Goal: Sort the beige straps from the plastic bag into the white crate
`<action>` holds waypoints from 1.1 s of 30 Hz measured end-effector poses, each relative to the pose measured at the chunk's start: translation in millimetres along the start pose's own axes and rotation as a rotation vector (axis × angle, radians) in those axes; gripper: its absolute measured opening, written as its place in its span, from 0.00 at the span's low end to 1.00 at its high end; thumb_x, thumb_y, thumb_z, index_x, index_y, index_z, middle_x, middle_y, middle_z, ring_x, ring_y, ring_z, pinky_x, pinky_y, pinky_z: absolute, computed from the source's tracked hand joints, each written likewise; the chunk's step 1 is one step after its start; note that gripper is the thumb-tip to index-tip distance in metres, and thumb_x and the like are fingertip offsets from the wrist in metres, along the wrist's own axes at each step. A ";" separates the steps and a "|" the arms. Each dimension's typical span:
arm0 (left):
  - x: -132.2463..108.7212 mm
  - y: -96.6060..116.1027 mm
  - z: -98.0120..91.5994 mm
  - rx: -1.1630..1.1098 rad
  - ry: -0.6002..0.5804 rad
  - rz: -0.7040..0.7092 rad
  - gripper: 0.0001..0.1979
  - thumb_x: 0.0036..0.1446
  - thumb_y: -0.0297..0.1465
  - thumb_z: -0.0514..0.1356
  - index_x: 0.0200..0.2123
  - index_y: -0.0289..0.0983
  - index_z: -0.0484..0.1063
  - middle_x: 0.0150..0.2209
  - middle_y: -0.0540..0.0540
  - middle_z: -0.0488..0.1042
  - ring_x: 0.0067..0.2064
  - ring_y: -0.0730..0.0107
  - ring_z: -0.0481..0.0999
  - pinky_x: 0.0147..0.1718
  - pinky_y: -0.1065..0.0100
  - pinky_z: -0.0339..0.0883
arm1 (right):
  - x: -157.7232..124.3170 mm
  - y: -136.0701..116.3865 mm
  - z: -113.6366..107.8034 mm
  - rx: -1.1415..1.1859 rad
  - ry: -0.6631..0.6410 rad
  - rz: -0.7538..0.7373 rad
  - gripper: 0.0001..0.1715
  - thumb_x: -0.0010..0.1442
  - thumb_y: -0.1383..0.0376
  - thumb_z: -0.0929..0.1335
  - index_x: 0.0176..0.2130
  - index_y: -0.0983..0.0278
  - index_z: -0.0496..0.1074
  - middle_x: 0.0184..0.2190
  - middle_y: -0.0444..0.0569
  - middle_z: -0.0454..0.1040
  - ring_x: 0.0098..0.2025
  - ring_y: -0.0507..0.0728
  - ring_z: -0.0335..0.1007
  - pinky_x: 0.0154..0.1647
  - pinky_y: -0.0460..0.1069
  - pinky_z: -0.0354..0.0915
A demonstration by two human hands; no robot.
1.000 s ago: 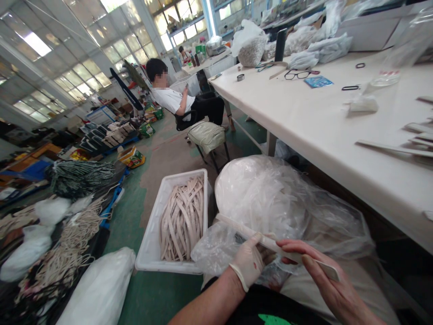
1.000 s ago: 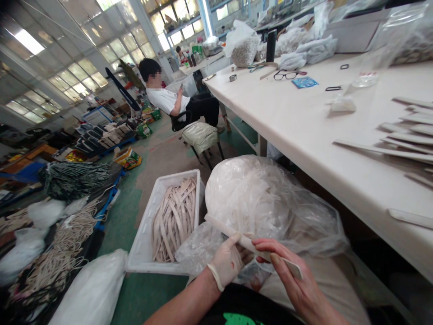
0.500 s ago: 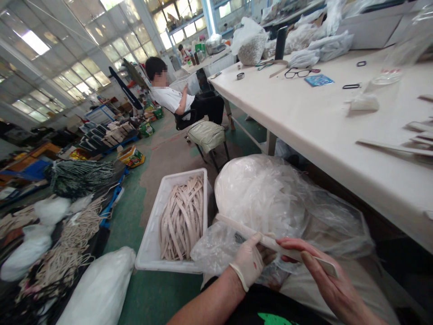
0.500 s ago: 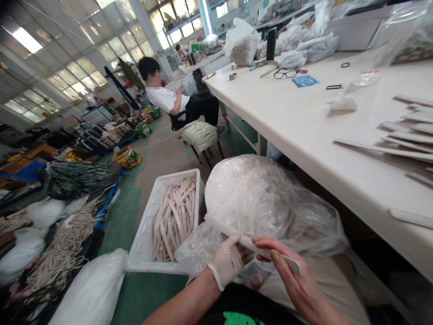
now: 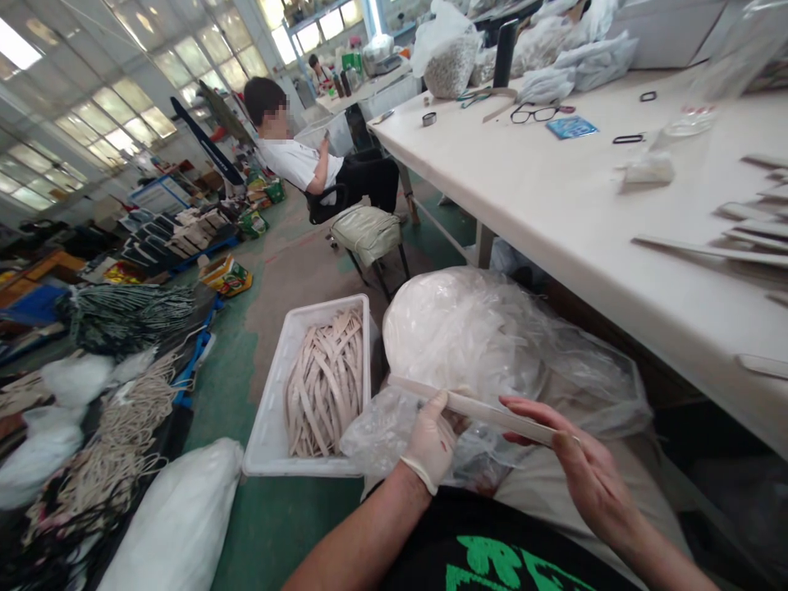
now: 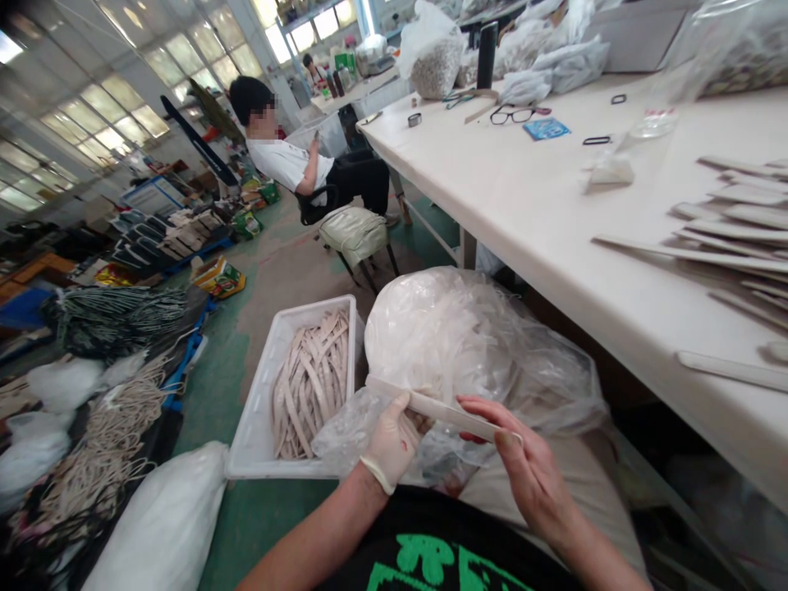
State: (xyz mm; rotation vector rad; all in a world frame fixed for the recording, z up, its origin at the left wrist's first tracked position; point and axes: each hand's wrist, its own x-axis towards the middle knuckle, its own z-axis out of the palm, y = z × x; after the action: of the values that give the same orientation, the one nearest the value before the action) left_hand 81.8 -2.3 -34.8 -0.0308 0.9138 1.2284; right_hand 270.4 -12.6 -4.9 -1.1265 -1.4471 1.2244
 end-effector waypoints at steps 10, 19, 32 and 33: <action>-1.6 -3.6 -2.0 -0.010 -0.003 -0.057 0.13 0.59 0.33 0.60 0.40 0.29 0.78 0.37 0.40 0.80 0.38 0.67 0.78 0.38 0.69 0.68 | 1.3 -9.9 1.3 -0.031 -0.014 0.096 0.29 0.68 0.46 0.58 0.48 0.61 0.77 0.42 0.52 0.80 0.38 0.62 0.80 0.41 0.52 0.75; -1.4 -8.8 -1.1 0.005 -0.016 -0.145 0.15 0.64 0.31 0.54 0.39 0.29 0.79 0.39 0.40 0.80 0.38 0.67 0.78 0.41 0.68 0.68 | -0.9 -0.8 5.5 0.080 -0.035 0.078 0.26 0.68 0.48 0.61 0.50 0.61 0.75 0.48 0.53 0.77 0.40 0.61 0.79 0.42 0.52 0.76; -1.3 3.3 3.6 -0.089 -0.013 -0.065 0.13 0.62 0.33 0.57 0.41 0.32 0.78 0.37 0.42 0.80 0.40 0.66 0.78 0.41 0.69 0.71 | 1.7 -7.6 -6.0 -0.099 0.049 0.037 0.25 0.67 0.48 0.60 0.41 0.60 0.80 0.43 0.52 0.80 0.47 0.64 0.75 0.48 0.55 0.74; -0.6 9.2 4.1 -0.122 0.000 -0.027 0.13 0.63 0.34 0.57 0.41 0.32 0.78 0.37 0.42 0.80 0.40 0.66 0.78 0.41 0.69 0.71 | 1.3 -6.9 -10.5 -0.104 0.063 0.034 0.27 0.68 0.48 0.59 0.41 0.60 0.79 0.43 0.53 0.80 0.46 0.64 0.76 0.46 0.56 0.75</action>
State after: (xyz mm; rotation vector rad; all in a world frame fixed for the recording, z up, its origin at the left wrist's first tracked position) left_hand 76.6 2.7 -27.7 -0.1402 0.8352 1.2582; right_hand 279.9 -10.2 3.2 -1.2536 -1.4636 1.1378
